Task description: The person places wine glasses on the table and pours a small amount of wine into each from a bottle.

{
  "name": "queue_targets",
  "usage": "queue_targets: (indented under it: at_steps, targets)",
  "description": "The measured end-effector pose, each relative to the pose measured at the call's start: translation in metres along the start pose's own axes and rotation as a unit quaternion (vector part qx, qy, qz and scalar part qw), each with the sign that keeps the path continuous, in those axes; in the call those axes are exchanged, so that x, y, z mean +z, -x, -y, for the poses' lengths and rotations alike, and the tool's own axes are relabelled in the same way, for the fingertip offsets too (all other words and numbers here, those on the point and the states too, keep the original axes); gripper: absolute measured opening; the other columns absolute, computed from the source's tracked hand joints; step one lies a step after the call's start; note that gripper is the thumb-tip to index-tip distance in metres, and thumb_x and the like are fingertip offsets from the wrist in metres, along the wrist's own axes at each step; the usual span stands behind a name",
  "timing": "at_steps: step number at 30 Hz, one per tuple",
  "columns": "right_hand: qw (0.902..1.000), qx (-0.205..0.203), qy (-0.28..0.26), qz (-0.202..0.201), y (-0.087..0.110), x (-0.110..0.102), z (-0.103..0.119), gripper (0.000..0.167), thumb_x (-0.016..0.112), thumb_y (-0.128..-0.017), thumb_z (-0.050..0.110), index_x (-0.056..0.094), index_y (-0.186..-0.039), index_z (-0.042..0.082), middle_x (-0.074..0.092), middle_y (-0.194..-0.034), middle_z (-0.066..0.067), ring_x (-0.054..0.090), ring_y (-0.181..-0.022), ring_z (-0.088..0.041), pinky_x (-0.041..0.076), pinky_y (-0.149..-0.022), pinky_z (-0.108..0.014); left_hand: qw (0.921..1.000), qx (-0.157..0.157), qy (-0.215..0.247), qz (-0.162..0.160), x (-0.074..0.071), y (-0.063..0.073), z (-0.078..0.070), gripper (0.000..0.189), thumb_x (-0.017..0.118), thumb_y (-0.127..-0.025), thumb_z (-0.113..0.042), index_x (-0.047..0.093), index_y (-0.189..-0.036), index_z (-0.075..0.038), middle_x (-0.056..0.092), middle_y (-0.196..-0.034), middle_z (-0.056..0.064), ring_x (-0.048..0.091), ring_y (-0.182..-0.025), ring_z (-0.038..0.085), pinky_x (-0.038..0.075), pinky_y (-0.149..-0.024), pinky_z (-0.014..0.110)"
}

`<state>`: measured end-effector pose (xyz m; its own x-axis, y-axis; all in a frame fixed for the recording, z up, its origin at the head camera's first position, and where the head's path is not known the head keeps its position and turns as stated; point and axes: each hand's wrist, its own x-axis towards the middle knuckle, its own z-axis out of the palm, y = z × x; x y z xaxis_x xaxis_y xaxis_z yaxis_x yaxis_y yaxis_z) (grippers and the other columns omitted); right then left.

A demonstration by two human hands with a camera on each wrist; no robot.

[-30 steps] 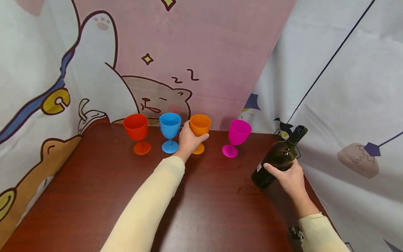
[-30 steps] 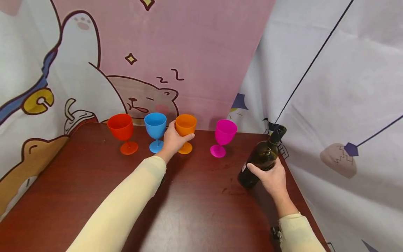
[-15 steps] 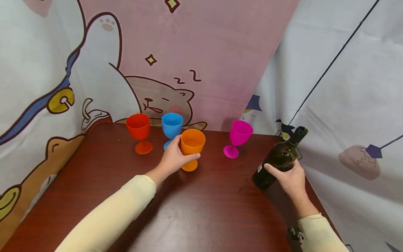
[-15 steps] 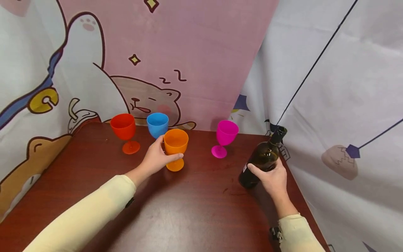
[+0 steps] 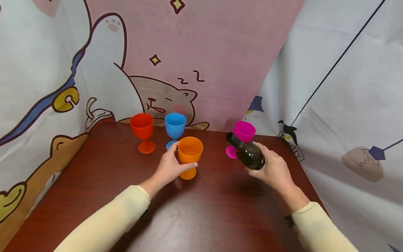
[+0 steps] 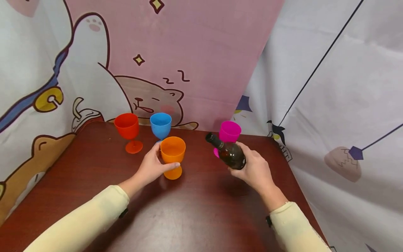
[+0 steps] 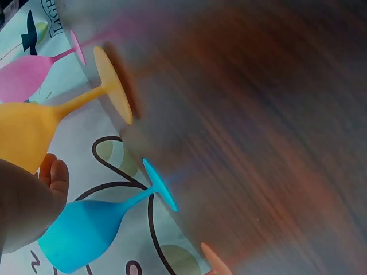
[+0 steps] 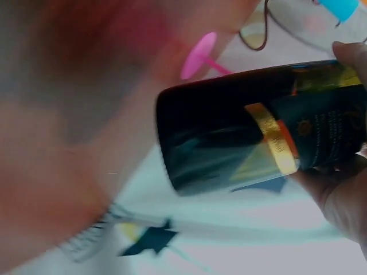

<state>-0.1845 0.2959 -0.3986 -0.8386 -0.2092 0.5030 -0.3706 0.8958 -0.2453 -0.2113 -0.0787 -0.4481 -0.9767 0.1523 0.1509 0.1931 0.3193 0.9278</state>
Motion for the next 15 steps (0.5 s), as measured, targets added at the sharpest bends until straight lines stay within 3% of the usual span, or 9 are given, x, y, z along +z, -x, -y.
queue_targets:
  at_steps: [8,15]
  targets:
    - [0.9918,-0.071,0.095,0.047,-0.019,-0.017,0.035,0.096,0.099,-0.065,0.029,0.057,-0.149,0.013,0.077,-0.114,-0.017,0.071,-0.102,-0.037,0.062,-0.069,-0.062,0.9999,0.007,-0.002,0.012,0.002,0.003,0.001,0.094,0.096,-0.081,-0.036,0.043,-0.156,-0.018,0.065,-0.141,0.004,0.065,-0.127,0.026,0.059,-0.107,0.049]
    - [0.9824,-0.096,0.141,0.075,-0.029,-0.026,0.048,0.097,0.100,-0.064,0.028,0.057,-0.149,0.008,0.076,-0.120,-0.021,0.071,-0.107,-0.041,0.063,-0.073,-0.062,0.9997,0.002,0.002,0.024,0.004,0.006,0.001,0.092,0.097,-0.080,-0.037,0.045,-0.154,-0.020,0.065,-0.141,0.001,0.064,-0.129,0.024,0.058,-0.109,0.048]
